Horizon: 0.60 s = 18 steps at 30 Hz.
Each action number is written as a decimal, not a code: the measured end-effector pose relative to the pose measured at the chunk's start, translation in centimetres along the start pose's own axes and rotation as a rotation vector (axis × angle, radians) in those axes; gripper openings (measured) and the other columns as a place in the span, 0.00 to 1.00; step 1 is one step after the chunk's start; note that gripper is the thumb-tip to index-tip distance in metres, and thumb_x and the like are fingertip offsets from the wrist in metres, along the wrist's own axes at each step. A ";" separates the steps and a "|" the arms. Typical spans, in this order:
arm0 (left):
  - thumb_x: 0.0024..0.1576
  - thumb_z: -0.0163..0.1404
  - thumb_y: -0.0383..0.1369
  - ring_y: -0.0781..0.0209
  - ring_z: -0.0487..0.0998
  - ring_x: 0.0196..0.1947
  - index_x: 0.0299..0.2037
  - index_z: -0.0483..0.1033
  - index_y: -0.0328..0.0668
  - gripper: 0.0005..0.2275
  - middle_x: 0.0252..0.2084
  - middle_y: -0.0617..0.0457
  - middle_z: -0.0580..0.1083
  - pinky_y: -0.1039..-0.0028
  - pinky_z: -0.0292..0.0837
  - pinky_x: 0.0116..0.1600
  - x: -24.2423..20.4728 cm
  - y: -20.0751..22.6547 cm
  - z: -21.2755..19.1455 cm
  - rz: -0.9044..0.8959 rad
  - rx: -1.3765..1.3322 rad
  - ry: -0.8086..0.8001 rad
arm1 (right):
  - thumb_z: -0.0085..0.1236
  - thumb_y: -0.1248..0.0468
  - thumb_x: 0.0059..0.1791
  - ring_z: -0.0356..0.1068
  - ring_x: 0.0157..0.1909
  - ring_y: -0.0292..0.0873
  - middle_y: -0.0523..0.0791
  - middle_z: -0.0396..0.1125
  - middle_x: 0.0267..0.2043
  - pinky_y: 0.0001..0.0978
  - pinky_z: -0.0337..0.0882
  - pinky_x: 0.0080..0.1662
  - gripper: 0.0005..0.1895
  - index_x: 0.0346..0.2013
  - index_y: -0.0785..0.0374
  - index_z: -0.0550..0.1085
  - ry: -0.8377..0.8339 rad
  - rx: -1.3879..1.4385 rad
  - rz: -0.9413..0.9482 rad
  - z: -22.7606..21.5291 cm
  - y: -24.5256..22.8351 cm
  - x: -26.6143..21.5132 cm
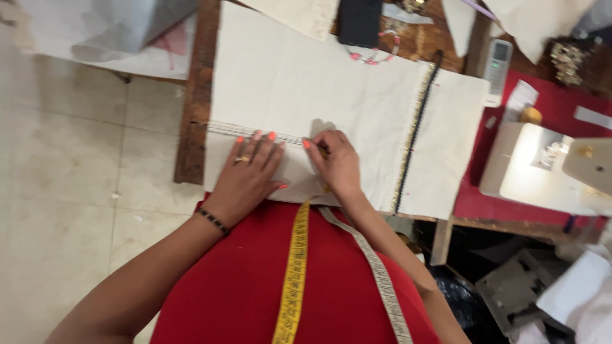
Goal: Measuring fabric and pinning a decorative black trim strip onto it in preparation for sewing.
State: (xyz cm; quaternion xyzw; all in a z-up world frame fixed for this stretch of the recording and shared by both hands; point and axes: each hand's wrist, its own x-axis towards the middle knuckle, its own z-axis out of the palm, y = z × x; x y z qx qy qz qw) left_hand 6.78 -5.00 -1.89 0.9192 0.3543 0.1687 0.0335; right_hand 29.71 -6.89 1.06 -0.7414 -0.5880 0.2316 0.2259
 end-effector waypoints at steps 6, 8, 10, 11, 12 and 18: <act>0.60 0.51 0.49 0.54 0.78 0.56 0.64 0.72 0.56 0.22 0.54 0.54 0.76 0.58 0.69 0.60 2.2 -1.4 -1.8 0.057 0.162 0.025 | 0.65 0.58 0.50 0.77 0.44 0.55 0.46 0.71 0.37 0.44 0.78 0.44 0.06 0.37 0.53 0.76 0.063 0.134 -0.046 -0.3 -0.4 -0.3; 0.61 0.51 0.49 0.55 0.77 0.56 0.65 0.72 0.61 0.22 0.56 0.56 0.74 0.58 0.69 0.60 3.1 -1.9 -1.4 0.033 0.120 -0.009 | 0.65 0.58 0.50 0.78 0.43 0.52 0.43 0.71 0.37 0.41 0.78 0.44 0.04 0.37 0.52 0.77 0.076 0.132 -0.072 -1.5 -1.0 -1.3; 0.61 0.51 0.50 0.57 0.76 0.55 0.65 0.72 0.66 0.22 0.58 0.59 0.72 0.58 0.68 0.59 3.9 -2.7 -0.9 0.001 0.090 -0.051 | 0.65 0.59 0.51 0.78 0.42 0.48 0.40 0.71 0.36 0.39 0.79 0.45 0.03 0.36 0.51 0.78 0.081 0.142 -0.104 -2.7 -1.3 -2.3; 0.60 0.49 0.53 0.59 0.72 0.59 0.53 0.74 0.67 0.14 0.57 0.66 0.71 0.57 0.61 0.64 4.4 -3.0 -0.5 -0.007 -0.034 -0.177 | 0.66 0.59 0.50 0.78 0.43 0.47 0.40 0.72 0.36 0.38 0.79 0.46 0.04 0.36 0.51 0.78 0.094 0.211 -0.105 -3.5 -1.2 -3.0; 0.60 0.47 0.55 0.62 0.68 0.63 0.40 0.76 0.68 0.11 0.57 0.73 0.70 0.57 0.55 0.68 5.1 -3.5 -0.2 -0.010 -0.155 -0.302 | 0.67 0.60 0.50 0.77 0.44 0.46 0.40 0.72 0.36 0.37 0.79 0.47 0.04 0.37 0.52 0.79 0.116 0.281 -0.106 -4.3 -1.1 -3.5; 0.60 0.47 0.43 0.68 0.83 0.36 0.41 0.86 0.52 0.13 0.40 0.67 0.86 0.73 0.72 0.41 14.8 -2.1 -9.2 -0.060 -0.713 -0.837 | 0.63 0.60 0.51 0.69 0.38 0.38 0.41 0.72 0.35 0.29 0.69 0.43 0.06 0.35 0.58 0.78 0.175 0.375 0.028 -11.1 3.3 -7.9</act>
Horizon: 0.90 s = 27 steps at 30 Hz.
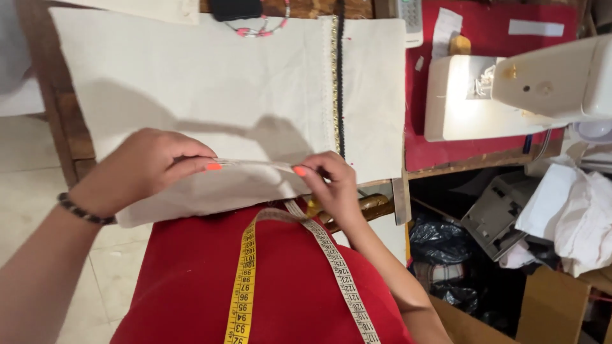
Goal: Measuring fabric and pinning a decorative black trim strip onto it in preparation for sewing.
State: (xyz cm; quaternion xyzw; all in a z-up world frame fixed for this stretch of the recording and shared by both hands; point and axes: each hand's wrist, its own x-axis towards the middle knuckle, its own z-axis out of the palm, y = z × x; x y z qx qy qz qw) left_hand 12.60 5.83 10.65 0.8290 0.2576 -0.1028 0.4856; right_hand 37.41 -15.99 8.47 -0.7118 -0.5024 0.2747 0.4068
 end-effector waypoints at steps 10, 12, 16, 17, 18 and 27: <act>0.60 0.50 0.33 0.42 0.80 0.42 0.40 0.82 0.48 0.06 0.36 0.49 0.80 0.57 0.74 0.50 10.6 8.3 8.3 0.313 0.020 0.103 | 0.61 0.67 0.54 0.69 0.36 0.37 0.48 0.74 0.37 0.31 0.72 0.43 0.03 0.41 0.64 0.78 0.324 0.048 0.381 -13.2 5.3 -5.4; 0.59 0.52 0.34 0.41 0.80 0.42 0.41 0.81 0.47 0.06 0.36 0.48 0.80 0.55 0.74 0.49 13.9 9.2 13.2 0.262 -0.020 0.070 | 0.64 0.66 0.55 0.66 0.35 0.35 0.46 0.71 0.33 0.29 0.70 0.40 0.04 0.43 0.63 0.78 0.395 -0.187 0.358 -15.8 5.5 -4.7; 0.57 0.52 0.37 0.47 0.80 0.36 0.29 0.77 0.57 0.05 0.27 0.58 0.76 0.60 0.72 0.44 21.5 8.9 20.6 0.254 0.047 0.138 | 0.71 0.65 0.52 0.69 0.31 0.47 0.50 0.70 0.30 0.38 0.68 0.36 0.06 0.40 0.62 0.81 0.395 -0.590 0.263 -19.7 8.2 -3.6; 0.55 0.53 0.39 0.47 0.79 0.36 0.27 0.78 0.58 0.05 0.27 0.58 0.76 0.60 0.72 0.44 23.0 8.7 22.0 0.238 0.124 0.167 | 0.70 0.68 0.53 0.69 0.30 0.45 0.48 0.70 0.30 0.35 0.69 0.35 0.03 0.40 0.63 0.82 0.398 -0.633 0.234 -20.2 8.2 -3.1; 0.53 0.54 0.41 0.47 0.79 0.36 0.25 0.78 0.60 0.06 0.27 0.58 0.75 0.60 0.71 0.44 24.4 8.4 23.4 0.221 0.202 0.194 | 0.68 0.70 0.55 0.68 0.30 0.42 0.46 0.70 0.29 0.32 0.69 0.35 0.01 0.41 0.65 0.82 0.401 -0.675 0.206 -20.6 8.3 -2.7; 0.51 0.54 0.38 0.50 0.82 0.41 0.25 0.83 0.67 0.06 0.29 0.60 0.80 0.60 0.73 0.48 28.2 10.7 22.1 0.086 0.355 -0.026 | 0.71 0.60 0.54 0.73 0.33 0.46 0.42 0.70 0.31 0.36 0.72 0.37 0.05 0.39 0.55 0.83 0.225 -0.831 0.314 -22.4 11.6 -2.6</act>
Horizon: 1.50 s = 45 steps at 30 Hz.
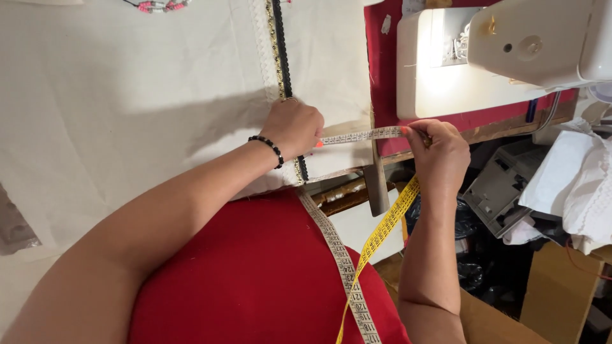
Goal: Measuring fabric and pinning a decorative black trim strip onto it in preparation for sewing.
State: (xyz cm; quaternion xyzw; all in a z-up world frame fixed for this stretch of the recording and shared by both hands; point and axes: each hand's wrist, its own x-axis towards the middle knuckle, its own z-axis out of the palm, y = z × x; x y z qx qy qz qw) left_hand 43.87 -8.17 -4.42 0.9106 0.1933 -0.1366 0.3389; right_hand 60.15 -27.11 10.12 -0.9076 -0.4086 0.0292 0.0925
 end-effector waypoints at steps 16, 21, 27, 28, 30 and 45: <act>0.54 0.51 0.26 0.42 0.81 0.44 0.30 0.84 0.41 0.07 0.30 0.47 0.80 0.55 0.69 0.50 -1.8 1.4 -3.1 0.015 0.140 0.001 | 0.70 0.54 0.53 0.75 0.38 0.49 0.41 0.71 0.32 0.39 0.74 0.41 0.06 0.39 0.50 0.82 -0.065 0.030 -0.024 1.7 1.4 -0.3; 0.55 0.50 0.26 0.45 0.78 0.46 0.34 0.84 0.41 0.07 0.33 0.48 0.80 0.57 0.64 0.51 -1.5 1.1 -2.9 0.000 0.138 -0.019 | 0.69 0.52 0.52 0.75 0.37 0.48 0.40 0.70 0.31 0.39 0.74 0.40 0.08 0.38 0.49 0.81 -0.046 -0.022 -0.011 2.8 2.1 -0.5; 0.55 0.50 0.28 0.45 0.76 0.49 0.36 0.83 0.42 0.07 0.36 0.48 0.80 0.55 0.61 0.53 -1.8 1.3 -3.5 -0.018 0.158 -0.036 | 0.71 0.53 0.49 0.76 0.36 0.46 0.38 0.69 0.31 0.39 0.75 0.38 0.08 0.37 0.48 0.80 0.051 -0.122 -0.056 4.8 2.4 -0.8; 0.55 0.50 0.28 0.45 0.76 0.49 0.36 0.83 0.42 0.07 0.36 0.48 0.80 0.55 0.61 0.53 -1.8 1.3 -3.7 -0.019 0.157 -0.036 | 0.71 0.53 0.49 0.76 0.36 0.46 0.38 0.69 0.31 0.39 0.75 0.38 0.08 0.37 0.48 0.80 0.050 -0.122 -0.057 5.1 2.6 -0.8; 0.54 0.51 0.26 0.46 0.75 0.48 0.34 0.83 0.42 0.06 0.35 0.48 0.79 0.56 0.59 0.53 -1.8 1.3 -3.9 -0.023 0.126 -0.056 | 0.71 0.49 0.49 0.76 0.36 0.41 0.34 0.67 0.31 0.35 0.74 0.37 0.09 0.37 0.44 0.79 0.086 -0.168 -0.044 5.8 2.9 -0.9; 0.54 0.51 0.25 0.46 0.74 0.47 0.33 0.82 0.42 0.06 0.34 0.48 0.79 0.56 0.57 0.52 -1.6 1.3 -3.5 -0.024 0.107 -0.073 | 0.72 0.46 0.48 0.76 0.35 0.39 0.31 0.66 0.31 0.31 0.73 0.36 0.11 0.36 0.41 0.78 0.077 -0.189 -0.041 6.1 2.9 -0.8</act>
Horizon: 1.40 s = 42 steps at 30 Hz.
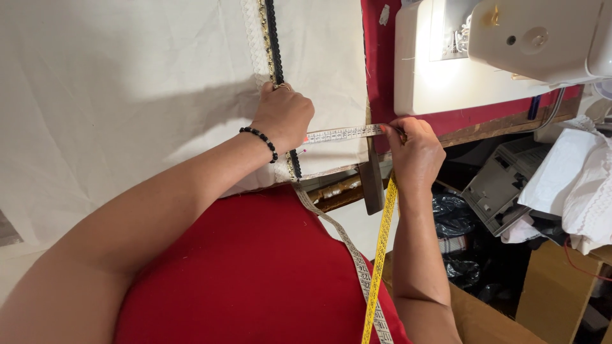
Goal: Measuring fabric and pinning a decorative black trim strip onto it in preparation for sewing.
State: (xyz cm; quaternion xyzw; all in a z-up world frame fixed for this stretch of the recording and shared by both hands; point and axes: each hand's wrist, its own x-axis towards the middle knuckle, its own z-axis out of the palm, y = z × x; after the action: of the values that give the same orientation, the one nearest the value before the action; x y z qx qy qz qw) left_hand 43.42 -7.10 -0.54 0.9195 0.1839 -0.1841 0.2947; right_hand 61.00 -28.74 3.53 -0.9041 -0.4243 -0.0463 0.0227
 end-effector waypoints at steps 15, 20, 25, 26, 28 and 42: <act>0.52 0.45 0.26 0.47 0.73 0.34 0.26 0.70 0.54 0.07 0.28 0.59 0.75 0.57 0.65 0.40 -10.4 -5.5 -2.8 0.161 -0.157 0.353 | 0.72 0.68 0.55 0.65 0.37 0.39 0.48 0.70 0.37 0.36 0.66 0.39 0.09 0.43 0.70 0.79 -0.112 0.558 -0.074 -10.1 -5.5 -0.6; 0.57 0.46 0.31 0.43 0.73 0.33 0.36 0.70 0.47 0.01 0.29 0.49 0.75 0.56 0.65 0.41 -24.3 -13.1 -4.4 -0.120 -0.511 0.303 | 0.72 0.66 0.48 0.73 0.39 0.43 0.46 0.75 0.36 0.31 0.72 0.43 0.07 0.39 0.60 0.82 -0.330 0.771 -0.141 -6.8 -16.7 -2.0; 0.59 0.54 0.37 0.47 0.81 0.39 0.41 0.79 0.51 0.05 0.35 0.55 0.82 0.58 0.72 0.48 -31.0 -19.5 0.0 -0.476 -0.496 0.424 | 0.72 0.63 0.46 0.78 0.39 0.52 0.49 0.77 0.33 0.36 0.75 0.41 0.06 0.36 0.58 0.83 -0.485 0.845 -0.209 -4.4 -27.6 -3.1; 0.58 0.55 0.37 0.50 0.81 0.38 0.41 0.79 0.54 0.05 0.35 0.58 0.81 0.61 0.73 0.48 -31.4 -20.3 1.1 -0.506 -0.509 0.489 | 0.71 0.63 0.47 0.78 0.37 0.51 0.50 0.76 0.33 0.37 0.75 0.40 0.06 0.37 0.59 0.83 -0.525 0.848 -0.207 -4.0 -28.7 -3.3; 0.58 0.55 0.38 0.54 0.81 0.37 0.42 0.80 0.57 0.05 0.34 0.61 0.81 0.63 0.73 0.48 -32.2 -21.3 2.6 -0.539 -0.527 0.561 | 0.70 0.63 0.48 0.77 0.36 0.50 0.51 0.76 0.32 0.37 0.75 0.39 0.06 0.37 0.60 0.82 -0.567 0.844 -0.212 -3.2 -30.3 -3.6; 0.56 0.59 0.34 0.44 0.76 0.53 0.60 0.75 0.42 0.21 0.57 0.45 0.75 0.55 0.72 0.54 -35.9 -19.8 7.7 -0.223 0.214 0.996 | 0.66 0.63 0.51 0.71 0.33 0.38 0.50 0.76 0.32 0.32 0.74 0.36 0.07 0.40 0.64 0.81 -0.666 0.913 -0.213 -1.5 -37.9 -4.9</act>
State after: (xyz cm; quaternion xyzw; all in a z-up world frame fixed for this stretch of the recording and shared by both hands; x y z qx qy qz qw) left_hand 1.76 -4.98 0.29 0.8954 0.3787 0.2276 0.0546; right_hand 28.67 -8.36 4.56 -0.7207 -0.4741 0.4268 0.2713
